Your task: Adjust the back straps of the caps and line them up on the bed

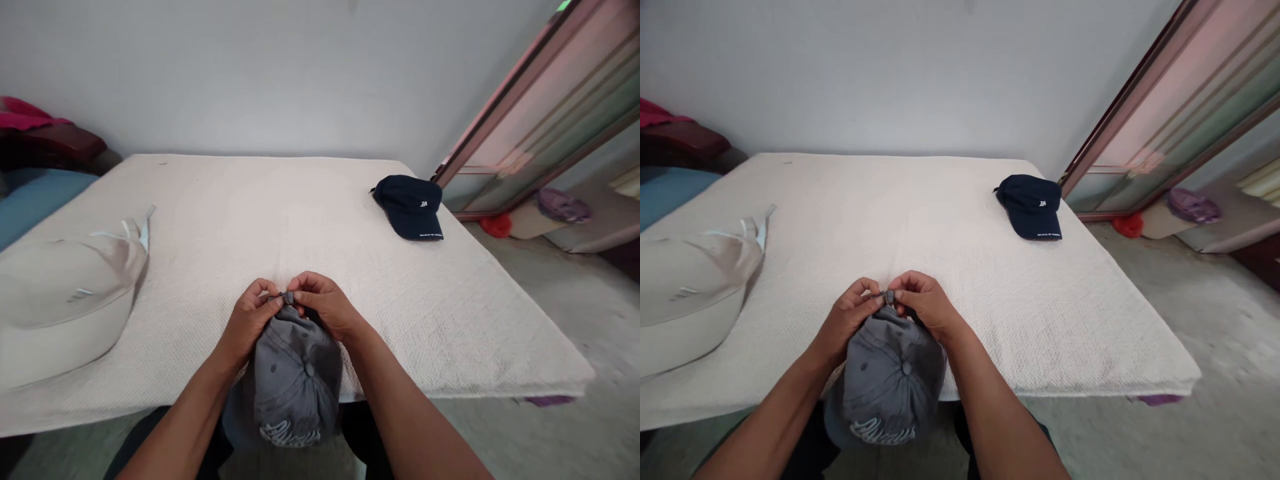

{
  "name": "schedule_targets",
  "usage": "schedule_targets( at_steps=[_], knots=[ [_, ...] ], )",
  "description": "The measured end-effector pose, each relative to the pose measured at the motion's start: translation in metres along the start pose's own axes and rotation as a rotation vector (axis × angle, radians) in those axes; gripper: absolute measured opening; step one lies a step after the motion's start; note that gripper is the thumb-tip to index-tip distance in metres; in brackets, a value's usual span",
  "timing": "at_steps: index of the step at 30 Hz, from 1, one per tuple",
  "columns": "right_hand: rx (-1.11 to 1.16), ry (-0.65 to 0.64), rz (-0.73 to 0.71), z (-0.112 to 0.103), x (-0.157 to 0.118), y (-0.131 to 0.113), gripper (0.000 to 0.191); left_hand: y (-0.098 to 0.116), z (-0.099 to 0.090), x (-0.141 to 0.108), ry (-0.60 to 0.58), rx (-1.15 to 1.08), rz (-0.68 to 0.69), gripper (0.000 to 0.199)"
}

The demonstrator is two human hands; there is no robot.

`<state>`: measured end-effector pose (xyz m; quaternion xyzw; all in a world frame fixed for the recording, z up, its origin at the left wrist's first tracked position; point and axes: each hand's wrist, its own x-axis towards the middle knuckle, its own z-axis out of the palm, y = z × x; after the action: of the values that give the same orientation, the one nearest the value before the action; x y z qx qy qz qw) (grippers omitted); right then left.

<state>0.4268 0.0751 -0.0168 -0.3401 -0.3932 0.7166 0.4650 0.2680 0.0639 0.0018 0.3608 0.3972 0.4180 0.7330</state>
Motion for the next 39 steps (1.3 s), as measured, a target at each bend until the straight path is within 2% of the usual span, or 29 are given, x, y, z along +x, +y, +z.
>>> schedule_targets(
  at_steps=[7,17,20,25,32,39],
  knots=[
    [0.015,0.004,0.015,0.004,0.000,0.002,0.011,0.001,-0.005,0.000,-0.059,0.040,-0.028,0.002],
    [-0.053,-0.015,-0.008,0.004,0.002,0.003,0.011,-0.001,-0.006,0.000,-0.063,0.066,-0.055,0.010],
    [-0.172,-0.063,-0.030,0.003,0.000,-0.001,0.013,-0.003,-0.007,0.001,0.001,0.120,-0.075,0.011],
    [-0.508,-0.135,-0.119,0.000,-0.004,-0.008,0.020,-0.006,-0.009,0.001,0.100,0.189,-0.125,0.014],
    [-0.809,-0.169,-0.217,-0.002,-0.005,-0.015,0.018,-0.008,-0.008,0.003,0.104,0.240,-0.143,0.014],
    [-0.932,-0.113,-0.265,-0.001,-0.008,-0.015,0.017,-0.010,-0.006,0.003,0.093,0.218,-0.156,0.013]
  ],
)
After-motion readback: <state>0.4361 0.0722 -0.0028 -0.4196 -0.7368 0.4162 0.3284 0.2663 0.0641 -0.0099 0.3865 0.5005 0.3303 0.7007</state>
